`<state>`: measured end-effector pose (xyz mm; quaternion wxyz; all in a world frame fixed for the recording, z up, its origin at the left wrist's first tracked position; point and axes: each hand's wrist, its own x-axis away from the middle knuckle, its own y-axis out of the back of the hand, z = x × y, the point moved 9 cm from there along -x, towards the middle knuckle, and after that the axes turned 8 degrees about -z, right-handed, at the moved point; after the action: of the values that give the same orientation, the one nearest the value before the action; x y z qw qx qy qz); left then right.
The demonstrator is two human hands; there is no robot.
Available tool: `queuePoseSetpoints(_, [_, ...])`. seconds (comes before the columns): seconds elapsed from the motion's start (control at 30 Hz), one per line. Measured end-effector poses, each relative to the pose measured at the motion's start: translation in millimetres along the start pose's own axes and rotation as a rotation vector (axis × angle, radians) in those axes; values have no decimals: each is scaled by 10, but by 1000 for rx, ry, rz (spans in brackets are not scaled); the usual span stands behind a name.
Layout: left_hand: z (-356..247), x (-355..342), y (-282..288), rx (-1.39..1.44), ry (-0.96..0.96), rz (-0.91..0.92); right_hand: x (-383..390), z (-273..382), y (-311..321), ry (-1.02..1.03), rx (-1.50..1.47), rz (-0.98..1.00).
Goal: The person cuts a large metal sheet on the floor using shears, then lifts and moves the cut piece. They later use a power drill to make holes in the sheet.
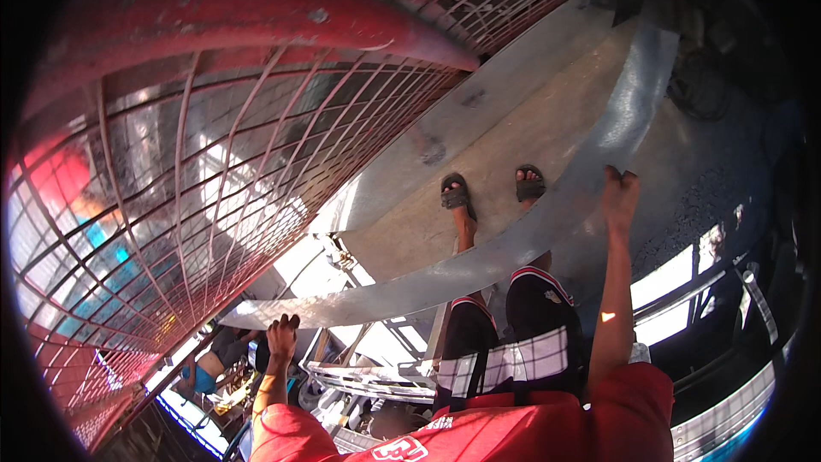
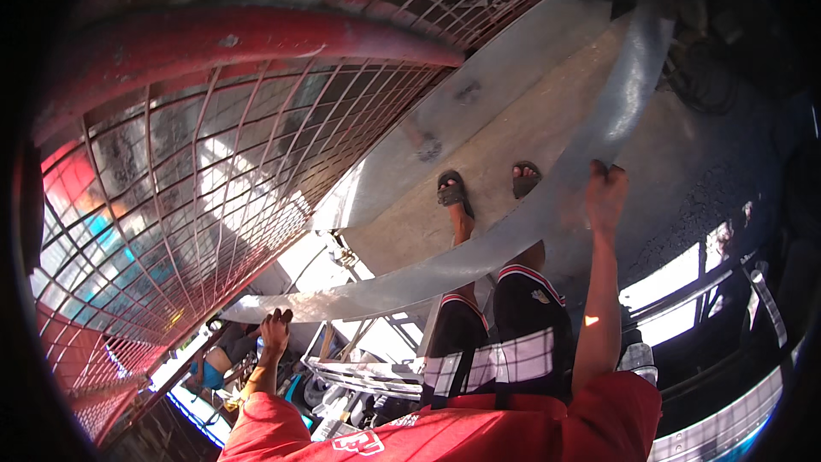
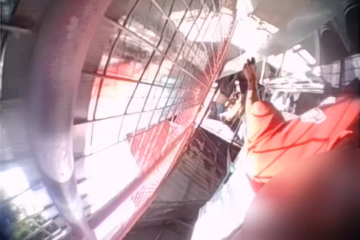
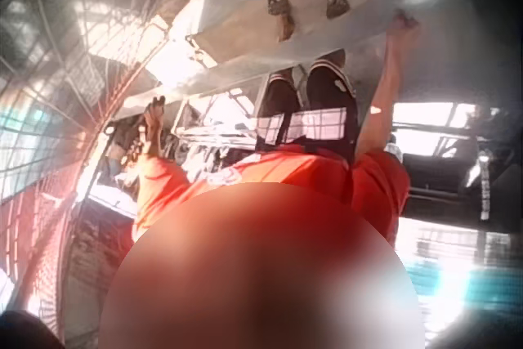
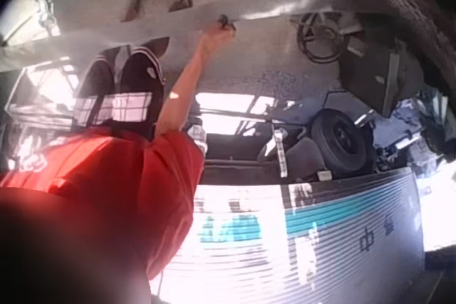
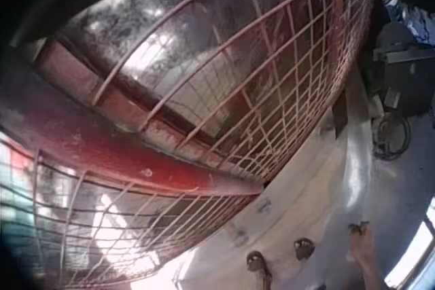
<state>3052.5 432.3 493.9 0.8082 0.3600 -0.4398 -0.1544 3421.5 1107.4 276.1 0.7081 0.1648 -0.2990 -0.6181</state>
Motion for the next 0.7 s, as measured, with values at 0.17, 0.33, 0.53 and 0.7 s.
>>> queuePoseSetpoints(0.17, [-353,-663,-539,99,-49,-27,-448,-79,87,-184,152,-115])
queuePoseSetpoints(0.33, [-676,-1510,-1046,197,12,-48,-1082,-108,-304,-190,-167,-91])
queuePoseSetpoints(0.53, [-1143,-2576,-1548,300,25,-118,-1818,-107,-849,-84,54,-71])
queuePoseSetpoints(0.7, [-1498,-3283,-1649,346,44,-155,-2392,-328,-1189,-168,126,-102])
